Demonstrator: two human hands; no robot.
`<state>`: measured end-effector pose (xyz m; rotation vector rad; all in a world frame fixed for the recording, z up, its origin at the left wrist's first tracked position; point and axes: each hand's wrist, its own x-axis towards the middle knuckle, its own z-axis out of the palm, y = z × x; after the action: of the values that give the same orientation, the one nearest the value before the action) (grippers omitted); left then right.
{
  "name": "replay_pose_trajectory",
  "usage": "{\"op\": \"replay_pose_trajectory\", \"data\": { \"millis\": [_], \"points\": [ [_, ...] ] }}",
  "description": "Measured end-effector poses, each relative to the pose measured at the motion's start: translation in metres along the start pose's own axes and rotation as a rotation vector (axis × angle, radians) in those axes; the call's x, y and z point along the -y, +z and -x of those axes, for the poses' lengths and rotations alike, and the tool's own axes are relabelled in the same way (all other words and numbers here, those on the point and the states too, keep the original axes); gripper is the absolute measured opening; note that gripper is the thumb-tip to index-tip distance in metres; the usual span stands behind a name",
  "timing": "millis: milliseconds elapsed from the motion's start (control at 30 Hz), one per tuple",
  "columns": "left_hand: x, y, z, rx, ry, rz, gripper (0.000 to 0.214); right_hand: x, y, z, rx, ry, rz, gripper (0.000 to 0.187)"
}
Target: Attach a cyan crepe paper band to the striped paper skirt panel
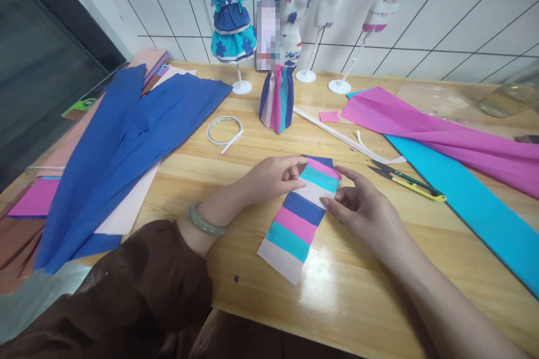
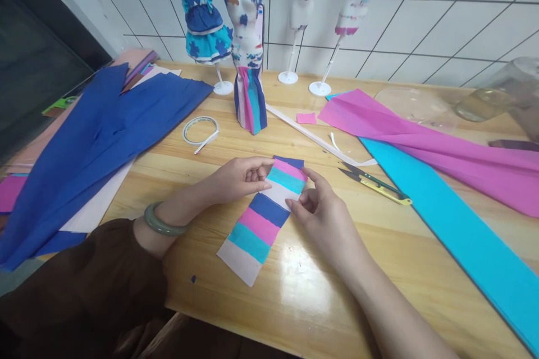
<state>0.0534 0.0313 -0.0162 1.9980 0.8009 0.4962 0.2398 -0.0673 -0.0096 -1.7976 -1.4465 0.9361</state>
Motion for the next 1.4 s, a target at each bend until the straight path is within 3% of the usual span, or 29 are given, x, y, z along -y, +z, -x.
{"op": "replay_pose_trajectory", "data": {
  "millis": [1400],
  "points": [
    [-0.001, -0.0012, 0.0004, 0.026, -0.012, -0.009, 0.033, -0.0028, 0.0036, 0.0001, -0.004, -0.029, 0.105, 0.062]
  ]
}}
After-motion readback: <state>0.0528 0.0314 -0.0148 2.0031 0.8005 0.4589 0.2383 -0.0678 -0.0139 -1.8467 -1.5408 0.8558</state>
